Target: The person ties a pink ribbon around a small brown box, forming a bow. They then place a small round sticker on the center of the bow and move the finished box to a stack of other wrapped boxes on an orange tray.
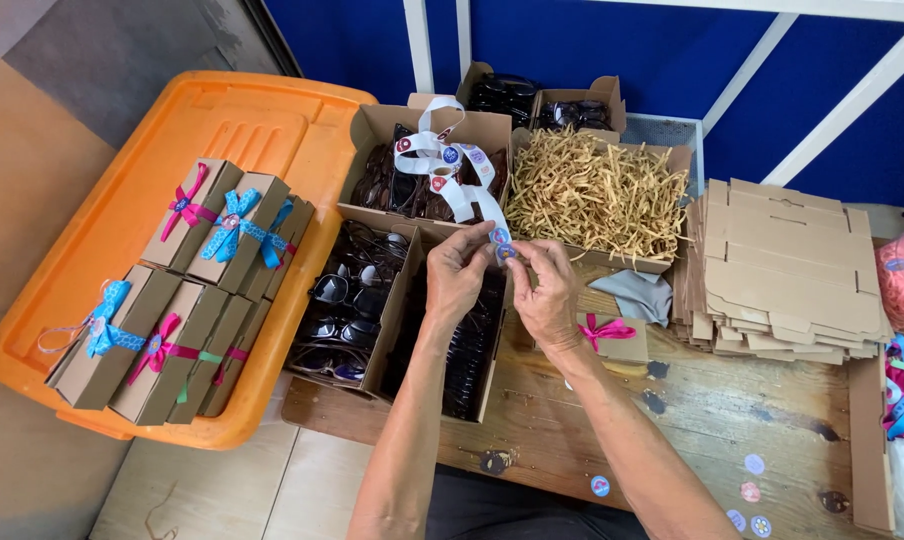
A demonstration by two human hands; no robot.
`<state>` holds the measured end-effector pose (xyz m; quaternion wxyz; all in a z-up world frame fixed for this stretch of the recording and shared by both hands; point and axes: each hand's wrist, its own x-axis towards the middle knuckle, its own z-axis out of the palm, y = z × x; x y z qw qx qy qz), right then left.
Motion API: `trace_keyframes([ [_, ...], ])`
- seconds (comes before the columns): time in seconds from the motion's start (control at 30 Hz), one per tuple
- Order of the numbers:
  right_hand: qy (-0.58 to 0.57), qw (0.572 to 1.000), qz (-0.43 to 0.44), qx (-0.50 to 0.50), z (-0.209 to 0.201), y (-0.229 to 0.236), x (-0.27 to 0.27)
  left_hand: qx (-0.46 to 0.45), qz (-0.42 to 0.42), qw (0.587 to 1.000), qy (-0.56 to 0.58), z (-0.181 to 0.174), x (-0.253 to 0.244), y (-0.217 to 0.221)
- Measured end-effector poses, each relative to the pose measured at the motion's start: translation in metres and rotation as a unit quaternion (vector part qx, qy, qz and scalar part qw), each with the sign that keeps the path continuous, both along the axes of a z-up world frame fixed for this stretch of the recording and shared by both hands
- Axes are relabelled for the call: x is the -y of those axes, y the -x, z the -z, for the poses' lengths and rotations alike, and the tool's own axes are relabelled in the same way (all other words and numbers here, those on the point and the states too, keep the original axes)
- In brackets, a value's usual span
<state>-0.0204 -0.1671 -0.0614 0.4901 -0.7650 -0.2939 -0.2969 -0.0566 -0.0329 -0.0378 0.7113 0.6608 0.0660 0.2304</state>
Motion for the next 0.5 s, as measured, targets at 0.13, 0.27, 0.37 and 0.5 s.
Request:
trace_keyframes([
  [0.13, 0.004, 1.0, 0.006, -0.001, -0.003, 0.0, -0.002, 0.002, -0.001, 1.0, -0.008, -0.002, 0.0, 0.001],
  [0.27, -0.021, 0.999, -0.019, -0.029, -0.008, 0.0, -0.004, 0.003, -0.005, 1.0, -0.007, -0.004, 0.0, 0.001],
  [0.37, -0.035, 0.998, -0.028, -0.049, -0.011, -0.001, -0.004, -0.001, -0.005, 1.0, -0.006, -0.005, 0.001, 0.002],
  [0.5, -0.054, 0.994, -0.039, -0.086, -0.017, 0.001, -0.003, 0.001, 0.001, 1.0, 0.014, -0.004, 0.0, 0.0],
])
